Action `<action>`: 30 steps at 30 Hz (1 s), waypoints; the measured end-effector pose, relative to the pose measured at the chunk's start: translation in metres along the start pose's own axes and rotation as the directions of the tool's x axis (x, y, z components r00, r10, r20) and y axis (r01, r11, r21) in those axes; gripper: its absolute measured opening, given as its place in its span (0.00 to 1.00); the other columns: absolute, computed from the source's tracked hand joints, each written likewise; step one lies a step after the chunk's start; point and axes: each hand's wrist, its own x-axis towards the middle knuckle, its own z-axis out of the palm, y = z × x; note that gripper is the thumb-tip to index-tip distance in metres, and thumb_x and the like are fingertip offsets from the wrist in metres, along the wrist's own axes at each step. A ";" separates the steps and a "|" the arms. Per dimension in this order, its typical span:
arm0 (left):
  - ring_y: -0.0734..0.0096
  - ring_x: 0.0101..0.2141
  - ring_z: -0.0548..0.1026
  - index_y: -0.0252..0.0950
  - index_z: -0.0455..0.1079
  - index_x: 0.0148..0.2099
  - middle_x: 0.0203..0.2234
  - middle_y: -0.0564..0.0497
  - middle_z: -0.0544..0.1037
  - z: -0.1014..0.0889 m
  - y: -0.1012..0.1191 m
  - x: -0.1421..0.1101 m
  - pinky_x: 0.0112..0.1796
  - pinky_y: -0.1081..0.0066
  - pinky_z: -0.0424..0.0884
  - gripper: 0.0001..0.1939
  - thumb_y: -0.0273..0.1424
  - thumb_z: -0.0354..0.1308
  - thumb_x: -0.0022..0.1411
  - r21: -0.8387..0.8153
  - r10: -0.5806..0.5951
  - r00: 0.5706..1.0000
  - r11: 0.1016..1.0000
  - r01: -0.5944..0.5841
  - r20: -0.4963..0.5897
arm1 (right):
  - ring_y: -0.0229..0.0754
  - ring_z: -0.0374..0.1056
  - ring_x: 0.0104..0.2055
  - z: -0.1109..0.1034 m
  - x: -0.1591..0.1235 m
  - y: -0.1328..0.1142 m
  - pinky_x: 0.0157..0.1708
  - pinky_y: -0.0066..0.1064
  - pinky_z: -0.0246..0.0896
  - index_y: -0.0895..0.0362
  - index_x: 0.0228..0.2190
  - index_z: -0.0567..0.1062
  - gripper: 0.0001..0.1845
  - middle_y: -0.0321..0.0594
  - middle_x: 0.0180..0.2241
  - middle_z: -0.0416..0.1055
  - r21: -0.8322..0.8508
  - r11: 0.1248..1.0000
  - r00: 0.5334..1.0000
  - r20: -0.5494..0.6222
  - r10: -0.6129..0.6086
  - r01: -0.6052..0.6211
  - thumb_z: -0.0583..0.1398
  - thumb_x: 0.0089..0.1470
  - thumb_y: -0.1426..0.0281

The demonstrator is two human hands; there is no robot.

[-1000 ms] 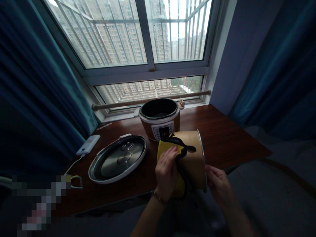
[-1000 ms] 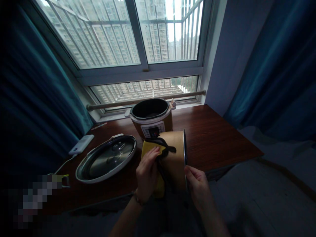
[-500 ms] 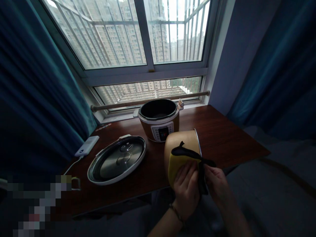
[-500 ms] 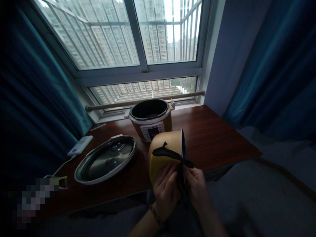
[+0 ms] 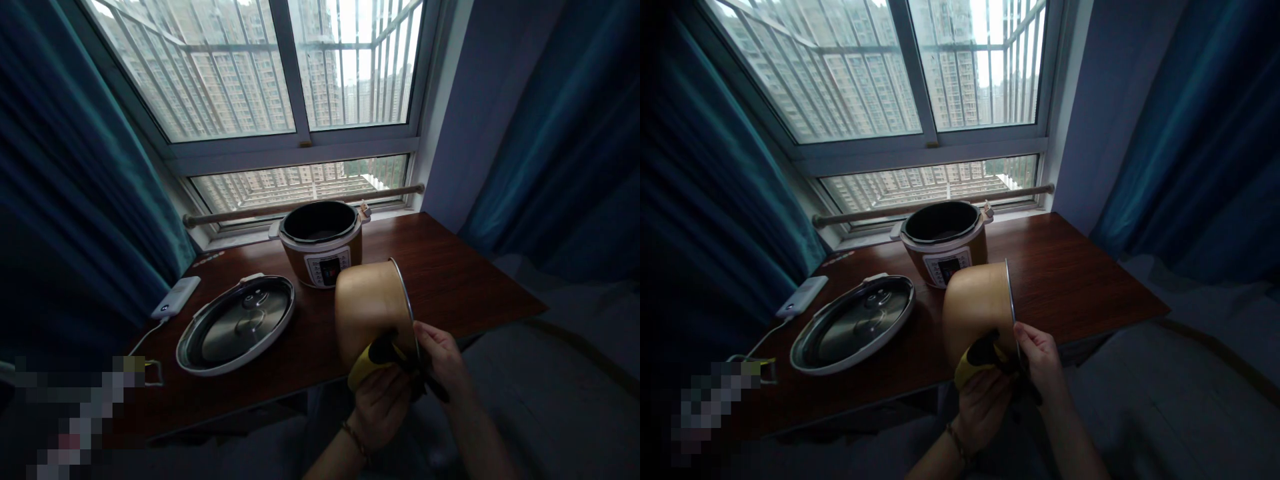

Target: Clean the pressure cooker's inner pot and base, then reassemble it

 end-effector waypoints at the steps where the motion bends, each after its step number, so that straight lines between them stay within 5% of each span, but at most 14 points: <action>1: 0.75 0.42 0.75 0.35 0.72 0.38 0.34 0.53 0.80 0.001 0.000 -0.002 0.52 0.73 0.63 0.11 0.22 0.48 0.62 -0.001 0.012 1.000 1.000 -0.012 0.016 | 0.40 0.67 0.24 -0.002 0.003 0.000 0.25 0.29 0.62 0.59 0.27 0.78 0.17 0.39 0.22 0.72 -0.022 1.000 1.000 0.005 -0.007 0.007 0.64 0.43 0.56; 10: 0.73 0.44 0.74 0.34 0.71 0.42 0.38 0.51 0.79 0.001 -0.004 -0.005 0.51 0.73 0.65 0.12 0.24 0.47 0.63 0.016 0.071 0.984 0.997 -0.074 0.163 | 0.48 0.71 0.37 -0.026 0.009 0.016 0.36 0.34 0.65 0.57 0.36 0.79 0.26 0.44 0.32 0.76 -0.187 0.970 0.983 -0.074 -0.171 0.154 0.64 0.39 0.51; 16: 0.75 0.42 0.75 0.36 0.71 0.42 0.36 0.51 0.79 0.001 -0.006 -0.018 0.51 0.72 0.64 0.12 0.24 0.48 0.63 0.029 0.048 0.985 0.998 -0.054 0.168 | 0.43 0.68 0.27 -0.041 0.001 0.036 0.28 0.30 0.63 0.59 0.30 0.80 0.22 0.42 0.25 0.74 -0.240 0.964 0.993 0.001 -0.120 0.117 0.63 0.43 0.53; 23: 0.78 0.41 0.75 0.36 0.73 0.38 0.36 0.54 0.80 0.001 -0.001 -0.016 0.56 0.74 0.57 0.11 0.25 0.49 0.62 0.012 0.069 0.993 0.997 -0.070 0.101 | 0.32 0.55 0.19 -0.016 -0.006 0.019 0.19 0.23 0.51 0.61 0.18 0.72 0.21 0.34 0.17 0.62 -0.199 0.975 0.988 -0.095 -0.124 0.103 0.63 0.45 0.55; 30: 0.74 0.48 0.71 0.35 0.72 0.42 0.39 0.52 0.79 -0.012 -0.003 0.005 0.57 0.71 0.56 0.11 0.24 0.48 0.62 0.024 0.087 0.983 0.995 -0.092 0.162 | 0.32 0.55 0.18 0.004 0.003 -0.009 0.17 0.22 0.50 0.61 0.23 0.75 0.21 0.34 0.17 0.63 -0.135 0.991 0.998 -0.059 -0.033 0.024 0.62 0.44 0.53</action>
